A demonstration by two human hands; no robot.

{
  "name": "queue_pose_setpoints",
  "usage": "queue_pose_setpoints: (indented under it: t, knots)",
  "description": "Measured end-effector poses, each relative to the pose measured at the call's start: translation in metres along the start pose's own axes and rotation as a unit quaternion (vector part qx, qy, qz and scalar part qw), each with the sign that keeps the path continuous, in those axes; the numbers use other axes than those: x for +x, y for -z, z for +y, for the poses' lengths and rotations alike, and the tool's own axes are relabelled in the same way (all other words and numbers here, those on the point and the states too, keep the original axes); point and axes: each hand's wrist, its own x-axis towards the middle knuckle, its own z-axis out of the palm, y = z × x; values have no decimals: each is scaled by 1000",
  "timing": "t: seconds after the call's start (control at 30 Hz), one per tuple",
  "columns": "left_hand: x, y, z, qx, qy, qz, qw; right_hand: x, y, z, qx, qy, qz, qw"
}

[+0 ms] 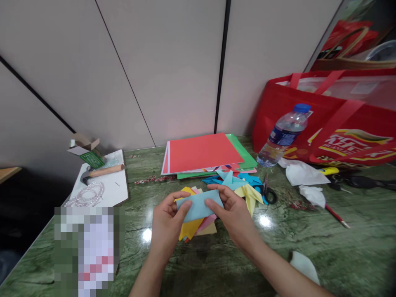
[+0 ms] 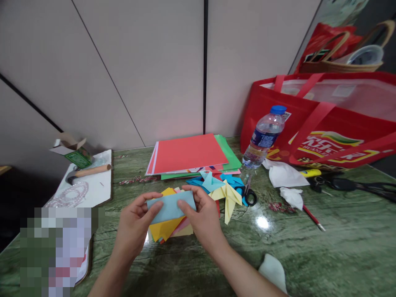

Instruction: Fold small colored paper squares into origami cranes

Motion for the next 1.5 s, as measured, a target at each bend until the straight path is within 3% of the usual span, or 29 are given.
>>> queue_pose_setpoints:
  t: [0.87,1.5]
  knots:
    - [2,1,-1,27,-14,4,1000,1,1,2,20,-7,-6,1000]
    - [2,3,-4,60,-10,-21,998,4,4,1,-21,-21,-12,999]
